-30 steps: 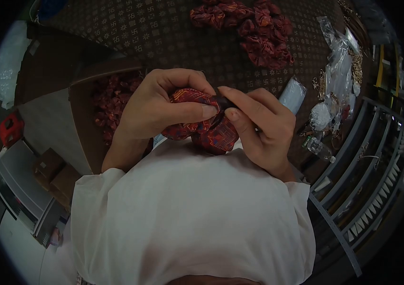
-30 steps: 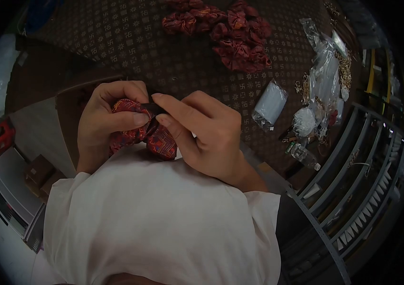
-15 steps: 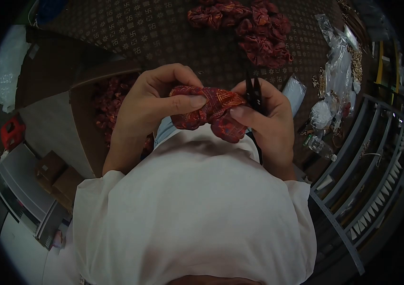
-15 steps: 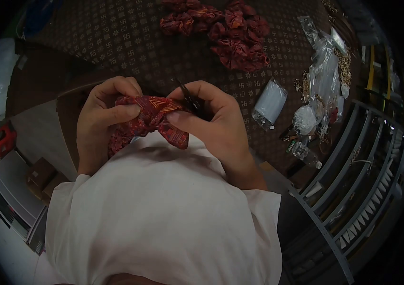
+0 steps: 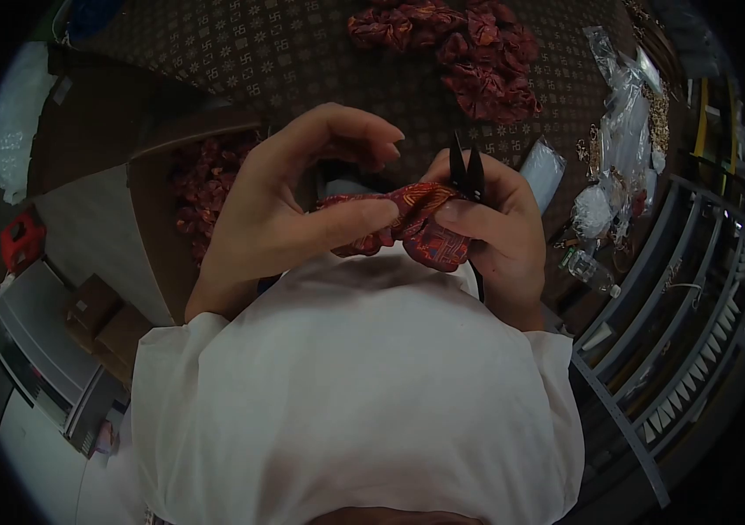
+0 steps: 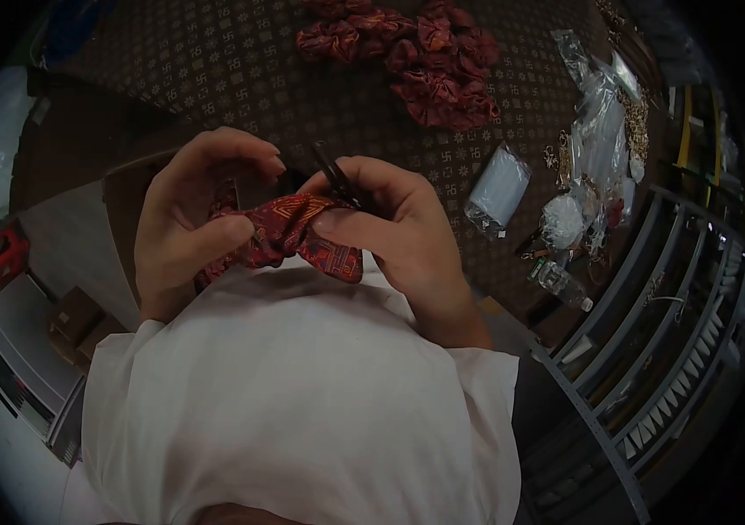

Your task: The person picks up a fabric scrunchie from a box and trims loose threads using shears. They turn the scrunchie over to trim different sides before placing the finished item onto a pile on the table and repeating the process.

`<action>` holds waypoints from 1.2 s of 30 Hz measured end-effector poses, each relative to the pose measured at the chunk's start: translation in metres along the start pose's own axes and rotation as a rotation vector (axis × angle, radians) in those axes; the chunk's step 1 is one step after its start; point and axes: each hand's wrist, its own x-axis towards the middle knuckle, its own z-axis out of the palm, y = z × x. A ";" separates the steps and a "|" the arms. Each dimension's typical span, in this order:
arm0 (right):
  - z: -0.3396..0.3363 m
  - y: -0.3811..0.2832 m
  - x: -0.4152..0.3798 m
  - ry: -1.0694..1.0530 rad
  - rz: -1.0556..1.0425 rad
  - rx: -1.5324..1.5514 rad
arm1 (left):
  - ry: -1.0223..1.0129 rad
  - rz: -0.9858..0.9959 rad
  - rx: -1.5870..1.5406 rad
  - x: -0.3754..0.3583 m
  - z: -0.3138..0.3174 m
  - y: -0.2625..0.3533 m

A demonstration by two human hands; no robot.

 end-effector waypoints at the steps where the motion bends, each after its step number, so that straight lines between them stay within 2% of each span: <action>1: 0.005 -0.001 -0.002 0.029 0.007 -0.047 | -0.055 0.113 0.150 0.002 -0.001 0.000; 2: 0.008 -0.001 -0.003 0.060 0.015 -0.094 | -0.111 0.225 0.299 0.003 -0.002 0.001; 3: 0.008 -0.001 -0.003 0.058 0.015 -0.095 | -0.109 0.226 0.299 0.002 -0.002 0.005; 5: 0.007 0.001 -0.003 0.052 -0.023 -0.178 | -0.211 -0.141 0.214 -0.001 -0.005 0.015; 6: 0.006 0.003 -0.003 0.052 -0.023 -0.178 | -0.211 -0.141 0.214 -0.001 -0.007 0.016; 8: 0.003 0.006 -0.002 0.024 -0.029 -0.076 | -0.205 -0.328 -0.038 0.001 -0.011 0.016; 11: -0.003 0.011 0.001 -0.054 -0.055 -0.060 | -0.252 -0.337 -0.172 0.003 -0.013 0.009; 15: 0.003 0.006 -0.002 -0.004 -0.046 -0.196 | -0.221 -0.264 -0.120 0.000 -0.012 0.008; 17: 0.001 0.006 -0.002 -0.008 -0.324 -0.563 | -0.198 -0.331 0.030 -0.002 -0.013 0.014; 18: 0.001 0.004 -0.002 -0.010 -0.322 -0.564 | -0.196 -0.330 0.029 -0.003 -0.012 0.015; 20: 0.004 -0.007 -0.002 0.036 -0.596 -0.861 | -0.152 -0.281 0.061 -0.004 -0.008 0.015; 21: 0.007 -0.014 -0.003 0.036 -0.595 -0.861 | -0.152 -0.281 0.061 -0.004 -0.006 0.015; 23: 0.013 -0.024 -0.008 -0.022 -0.638 -1.079 | -0.159 -0.201 0.184 -0.004 -0.004 0.015; 27: 0.018 -0.010 -0.005 -0.006 -0.651 -1.042 | -0.184 -0.113 0.253 -0.003 -0.006 0.011; 29: 0.011 0.003 -0.002 0.077 -0.454 -0.842 | -0.205 -0.118 0.094 -0.002 -0.009 0.010; 30: 0.012 0.005 -0.001 0.072 -0.453 -0.843 | -0.201 -0.117 0.094 -0.001 -0.011 0.008; 32: 0.015 0.009 -0.002 0.162 -0.271 -0.501 | -0.245 -0.165 -0.133 0.000 -0.014 0.003; 33: 0.015 0.012 -0.002 0.163 -0.269 -0.501 | -0.245 -0.166 -0.134 0.000 -0.013 0.003; 35: 0.013 0.017 -0.003 0.107 -0.207 -0.443 | -0.199 -0.367 -0.227 -0.003 -0.012 0.005; 36: 0.013 0.017 -0.003 0.107 -0.207 -0.442 | -0.200 -0.367 -0.226 -0.004 -0.010 0.006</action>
